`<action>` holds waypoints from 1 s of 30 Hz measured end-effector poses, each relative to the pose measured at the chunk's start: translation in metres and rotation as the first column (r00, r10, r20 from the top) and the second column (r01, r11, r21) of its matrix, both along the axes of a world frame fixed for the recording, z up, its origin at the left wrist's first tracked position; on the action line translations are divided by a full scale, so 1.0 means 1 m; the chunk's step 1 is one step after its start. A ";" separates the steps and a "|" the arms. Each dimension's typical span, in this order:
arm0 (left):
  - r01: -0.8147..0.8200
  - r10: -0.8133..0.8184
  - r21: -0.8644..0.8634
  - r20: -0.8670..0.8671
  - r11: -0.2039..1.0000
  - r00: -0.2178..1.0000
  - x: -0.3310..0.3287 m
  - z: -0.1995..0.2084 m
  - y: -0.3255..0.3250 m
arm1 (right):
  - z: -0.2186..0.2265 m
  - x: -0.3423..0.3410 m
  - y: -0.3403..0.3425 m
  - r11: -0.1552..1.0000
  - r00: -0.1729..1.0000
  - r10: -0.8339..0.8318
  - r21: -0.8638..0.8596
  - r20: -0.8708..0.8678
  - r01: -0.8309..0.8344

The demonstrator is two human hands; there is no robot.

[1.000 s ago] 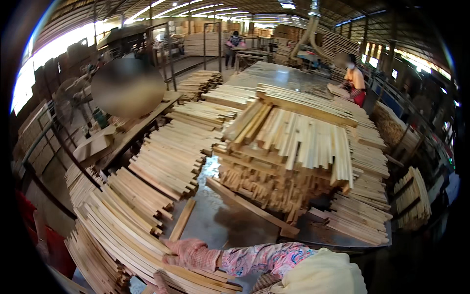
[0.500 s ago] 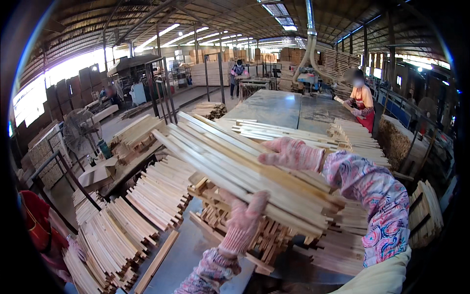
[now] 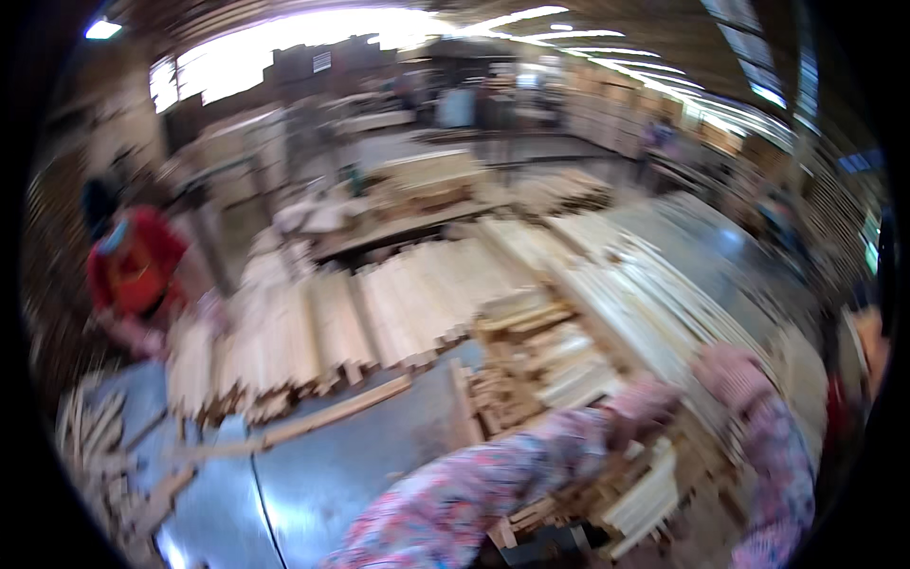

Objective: The person handles and arranges numerous wooden slats on tables and a conveyor belt, moving them from stacks to organized rows to be processed by machinery.

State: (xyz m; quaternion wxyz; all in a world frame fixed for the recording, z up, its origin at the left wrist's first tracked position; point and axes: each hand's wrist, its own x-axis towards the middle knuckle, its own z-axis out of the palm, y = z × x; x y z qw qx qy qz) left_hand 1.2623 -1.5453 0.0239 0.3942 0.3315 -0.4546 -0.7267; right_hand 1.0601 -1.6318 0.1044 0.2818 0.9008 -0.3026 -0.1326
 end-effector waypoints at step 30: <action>-0.882 0.494 -0.282 0.745 -0.377 -0.449 0.643 -0.299 0.519 | -0.407 0.751 0.165 0.696 0.799 0.569 0.402 0.197 -0.595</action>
